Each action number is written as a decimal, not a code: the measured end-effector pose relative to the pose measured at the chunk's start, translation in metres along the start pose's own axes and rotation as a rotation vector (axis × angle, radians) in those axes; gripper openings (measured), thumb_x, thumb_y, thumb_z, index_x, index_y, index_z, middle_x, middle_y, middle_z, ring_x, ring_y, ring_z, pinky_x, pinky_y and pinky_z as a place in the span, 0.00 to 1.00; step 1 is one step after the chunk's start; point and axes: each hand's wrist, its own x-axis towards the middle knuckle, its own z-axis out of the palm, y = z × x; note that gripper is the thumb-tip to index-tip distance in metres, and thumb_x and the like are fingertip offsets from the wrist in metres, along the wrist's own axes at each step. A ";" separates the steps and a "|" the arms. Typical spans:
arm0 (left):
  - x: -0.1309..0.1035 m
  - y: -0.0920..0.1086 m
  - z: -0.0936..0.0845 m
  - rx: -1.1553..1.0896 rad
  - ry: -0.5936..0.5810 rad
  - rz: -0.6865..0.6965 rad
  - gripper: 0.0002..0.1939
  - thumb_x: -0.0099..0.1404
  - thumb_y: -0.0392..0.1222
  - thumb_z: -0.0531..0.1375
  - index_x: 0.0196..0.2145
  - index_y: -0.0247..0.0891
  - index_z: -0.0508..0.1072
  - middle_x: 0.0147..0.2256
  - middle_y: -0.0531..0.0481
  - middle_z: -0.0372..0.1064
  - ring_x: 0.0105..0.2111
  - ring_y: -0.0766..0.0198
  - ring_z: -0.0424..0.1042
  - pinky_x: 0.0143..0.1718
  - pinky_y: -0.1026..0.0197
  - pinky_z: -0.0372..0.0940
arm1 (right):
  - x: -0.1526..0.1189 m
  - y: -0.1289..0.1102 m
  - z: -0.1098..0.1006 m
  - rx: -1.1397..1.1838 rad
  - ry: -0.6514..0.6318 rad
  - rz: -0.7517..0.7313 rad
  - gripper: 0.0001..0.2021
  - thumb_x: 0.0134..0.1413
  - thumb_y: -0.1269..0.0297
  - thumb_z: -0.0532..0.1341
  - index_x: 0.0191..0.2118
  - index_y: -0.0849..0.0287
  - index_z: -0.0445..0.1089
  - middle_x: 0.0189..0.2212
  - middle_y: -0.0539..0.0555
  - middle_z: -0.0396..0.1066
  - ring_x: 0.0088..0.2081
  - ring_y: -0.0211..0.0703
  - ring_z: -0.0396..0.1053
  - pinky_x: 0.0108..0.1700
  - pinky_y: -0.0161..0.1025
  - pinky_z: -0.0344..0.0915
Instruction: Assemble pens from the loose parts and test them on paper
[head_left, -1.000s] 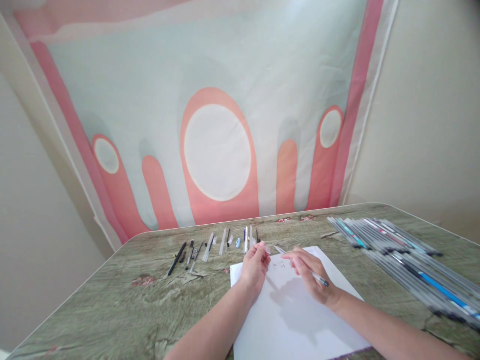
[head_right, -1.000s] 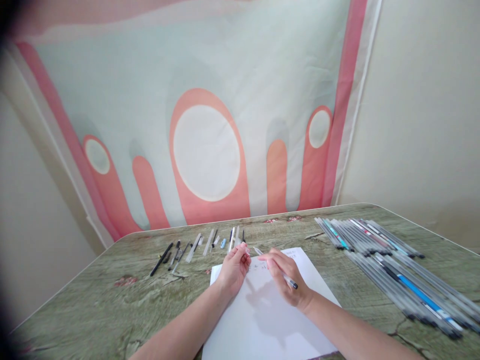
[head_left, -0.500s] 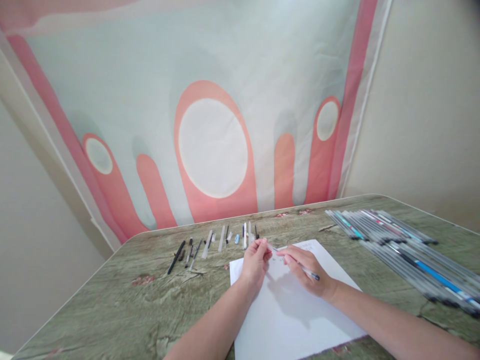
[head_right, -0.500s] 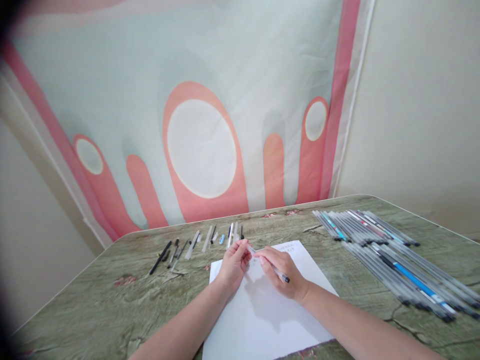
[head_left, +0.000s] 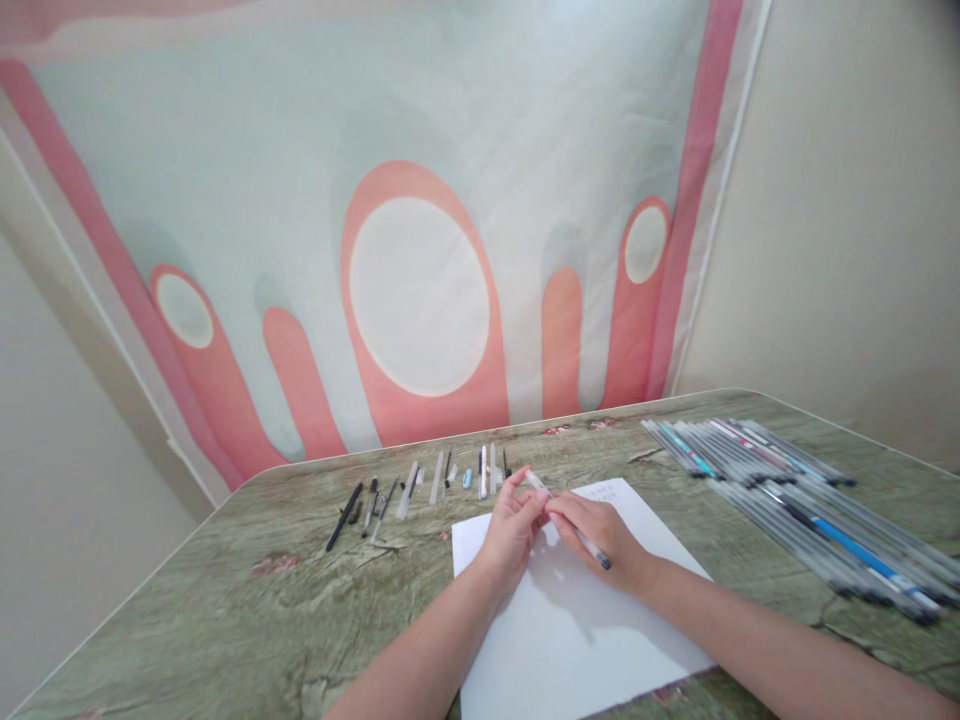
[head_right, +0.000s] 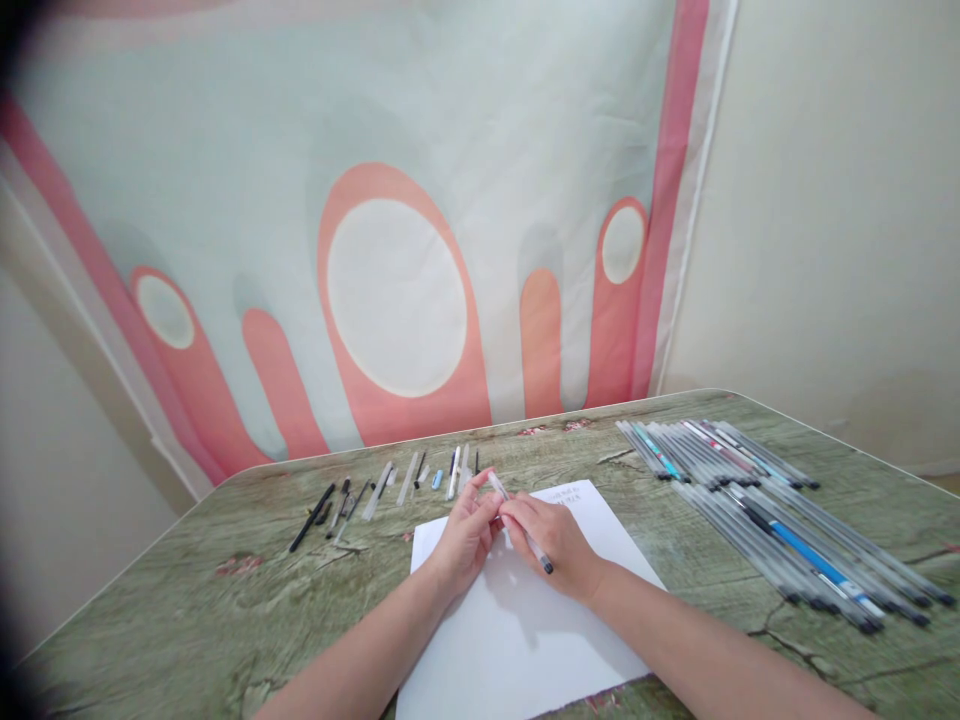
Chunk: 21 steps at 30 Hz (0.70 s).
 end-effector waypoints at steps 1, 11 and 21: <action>0.000 0.000 -0.001 0.002 -0.007 -0.002 0.29 0.51 0.41 0.63 0.48 0.41 0.56 0.28 0.53 0.66 0.26 0.70 0.67 0.33 0.65 0.60 | 0.000 -0.001 0.000 -0.012 -0.018 -0.015 0.10 0.57 0.67 0.47 0.37 0.57 0.65 0.31 0.54 0.68 0.34 0.39 0.66 0.36 0.35 0.63; 0.014 0.000 -0.017 0.025 0.267 0.212 0.28 0.49 0.45 0.64 0.46 0.42 0.58 0.27 0.56 0.63 0.25 0.72 0.64 0.31 0.69 0.57 | -0.001 -0.001 0.000 -0.026 -0.064 -0.071 0.13 0.56 0.66 0.50 0.45 0.58 0.64 0.32 0.55 0.71 0.32 0.39 0.68 0.35 0.36 0.63; 0.004 -0.001 -0.001 0.294 0.229 0.359 0.28 0.53 0.42 0.61 0.49 0.42 0.54 0.26 0.56 0.61 0.26 0.70 0.63 0.32 0.67 0.58 | -0.007 0.016 0.015 -0.144 0.060 0.061 0.16 0.57 0.63 0.50 0.48 0.59 0.65 0.36 0.57 0.74 0.32 0.43 0.72 0.35 0.36 0.66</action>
